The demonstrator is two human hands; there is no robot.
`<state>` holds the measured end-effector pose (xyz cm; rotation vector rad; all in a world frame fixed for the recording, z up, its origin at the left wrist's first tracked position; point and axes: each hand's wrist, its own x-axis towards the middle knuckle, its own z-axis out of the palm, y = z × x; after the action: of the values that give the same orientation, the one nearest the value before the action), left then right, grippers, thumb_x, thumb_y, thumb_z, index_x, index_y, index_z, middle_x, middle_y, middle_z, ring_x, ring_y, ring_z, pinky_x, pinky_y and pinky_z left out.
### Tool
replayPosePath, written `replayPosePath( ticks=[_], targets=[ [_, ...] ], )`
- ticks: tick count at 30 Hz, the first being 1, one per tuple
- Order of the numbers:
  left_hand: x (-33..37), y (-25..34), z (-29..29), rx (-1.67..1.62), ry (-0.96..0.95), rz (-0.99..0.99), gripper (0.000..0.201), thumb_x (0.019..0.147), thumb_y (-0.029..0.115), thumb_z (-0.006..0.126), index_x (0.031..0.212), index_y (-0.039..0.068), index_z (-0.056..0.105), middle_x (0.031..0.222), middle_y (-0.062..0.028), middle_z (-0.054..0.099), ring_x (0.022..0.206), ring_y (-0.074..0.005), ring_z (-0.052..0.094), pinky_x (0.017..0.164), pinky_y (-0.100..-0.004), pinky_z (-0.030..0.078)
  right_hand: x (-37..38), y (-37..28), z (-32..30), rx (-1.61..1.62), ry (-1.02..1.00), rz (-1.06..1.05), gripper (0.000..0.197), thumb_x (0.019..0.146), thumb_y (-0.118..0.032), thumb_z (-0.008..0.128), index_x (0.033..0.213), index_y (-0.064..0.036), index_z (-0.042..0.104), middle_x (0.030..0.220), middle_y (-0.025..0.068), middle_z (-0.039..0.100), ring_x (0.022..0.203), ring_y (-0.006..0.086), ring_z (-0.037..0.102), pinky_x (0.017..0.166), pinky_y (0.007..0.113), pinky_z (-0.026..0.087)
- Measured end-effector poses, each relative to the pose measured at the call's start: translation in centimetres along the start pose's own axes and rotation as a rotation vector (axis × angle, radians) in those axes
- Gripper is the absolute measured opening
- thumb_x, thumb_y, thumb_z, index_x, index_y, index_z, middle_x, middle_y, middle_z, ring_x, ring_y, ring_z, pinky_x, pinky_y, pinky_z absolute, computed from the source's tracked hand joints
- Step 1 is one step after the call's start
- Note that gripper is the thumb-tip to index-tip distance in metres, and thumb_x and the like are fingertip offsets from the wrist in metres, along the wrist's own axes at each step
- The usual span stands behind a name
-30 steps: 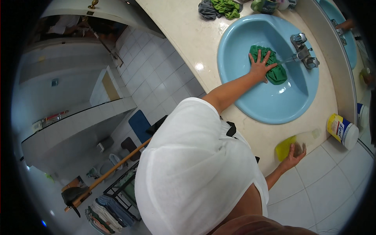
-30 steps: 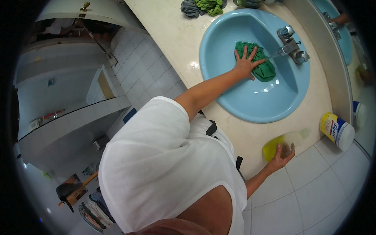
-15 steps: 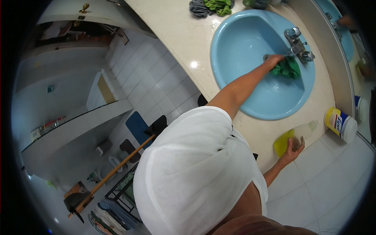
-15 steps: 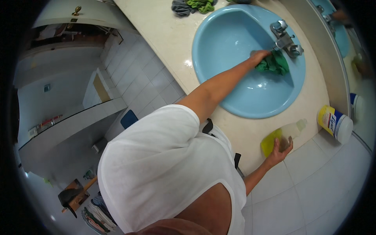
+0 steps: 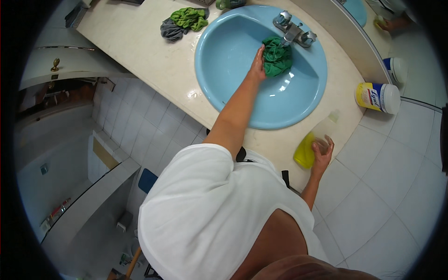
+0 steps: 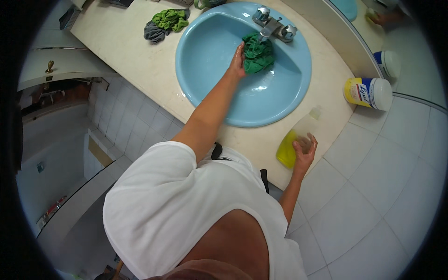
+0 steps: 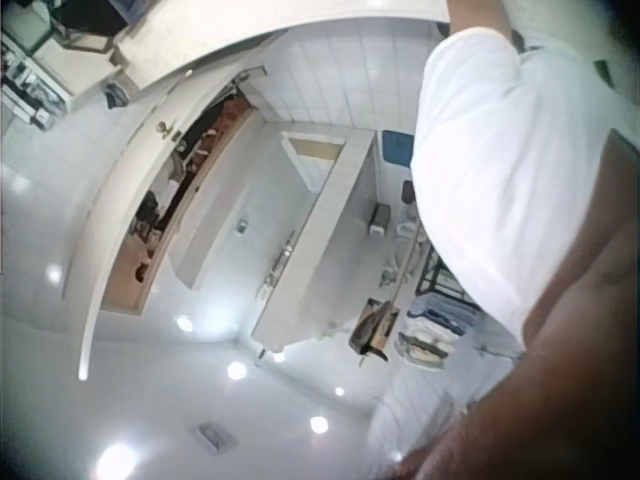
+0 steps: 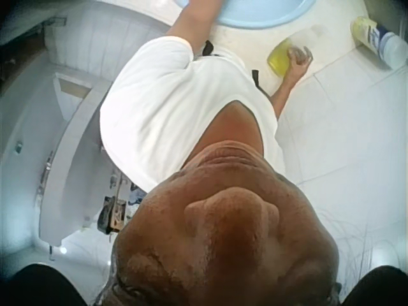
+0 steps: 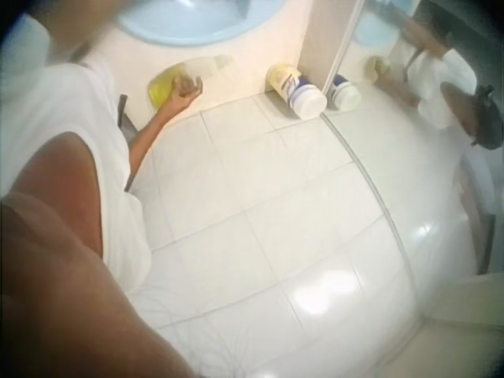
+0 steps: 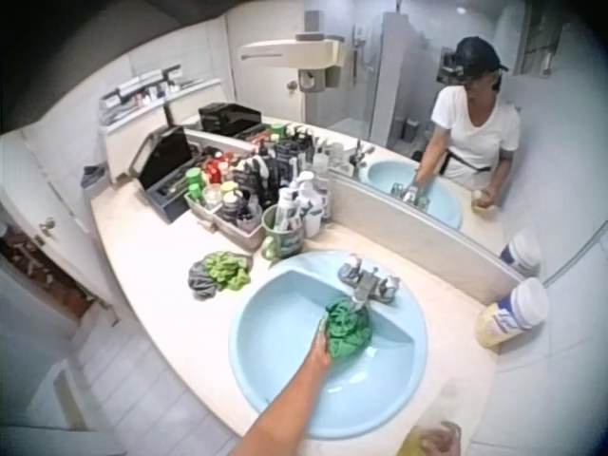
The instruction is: The person washes cloths in a bathroom sink by rinsing them under the faucet, pouring liquid soap onto them from a bottle, and lathering and scrubbing the cloths by hand.
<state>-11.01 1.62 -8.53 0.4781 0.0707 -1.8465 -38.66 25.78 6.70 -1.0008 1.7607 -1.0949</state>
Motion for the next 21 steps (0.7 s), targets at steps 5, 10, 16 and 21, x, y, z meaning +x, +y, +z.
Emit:
replayPosePath(
  ticks=[5,10,16,21],
  targets=[
    [-1.6,0.4,1.4,0.248,0.170,0.143,0.040,0.078,0.010,0.068,0.113,0.007,0.048,0.103,-0.0118,0.058,0.092,-0.0253,0.061,0.070,-0.0401,0.056,-0.5,-1.7,0.7,0.000,-0.026,-0.024,0.055,0.072,-0.003,0.073,0.121,-0.0045,0.047,0.102,0.0089,0.056,0.095,0.0168,0.054,0.081,0.028,0.047],
    [-1.5,1.2,0.1,0.555,0.114,0.227,0.045,0.078,0.019,0.069,0.116,0.005,0.048,0.100,-0.0113,0.060,0.087,-0.0227,0.062,0.073,-0.0367,0.055,-0.6,-2.3,0.8,-0.073,-0.085,-0.045,0.054,0.072,-0.003,0.073,0.120,-0.0040,0.047,0.095,0.0081,0.057,0.087,0.0161,0.056,0.078,0.027,0.047],
    [-5.6,2.9,0.5,1.145,0.419,0.171,0.051,0.083,0.043,0.059,0.106,-0.002,0.059,0.097,-0.0151,0.063,0.089,-0.0229,0.062,0.078,-0.0334,0.048,-0.7,-6.5,1.4,-0.416,-0.280,-0.024,0.062,0.071,-0.012,0.072,0.127,-0.0126,0.045,0.079,0.0068,0.059,0.072,0.0147,0.056,0.067,0.028,0.045],
    [-9.9,1.8,2.2,1.592,0.343,0.149,0.062,0.084,0.055,0.051,0.113,0.001,0.057,0.097,-0.0203,0.063,0.094,-0.0316,0.061,0.083,-0.0357,0.045,0.4,-10.7,1.6,-0.638,-0.430,-0.002,0.067,0.069,-0.020,0.072,0.129,-0.0154,0.045,0.074,0.0110,0.059,0.067,0.0203,0.058,0.064,0.030,0.045]
  ],
)
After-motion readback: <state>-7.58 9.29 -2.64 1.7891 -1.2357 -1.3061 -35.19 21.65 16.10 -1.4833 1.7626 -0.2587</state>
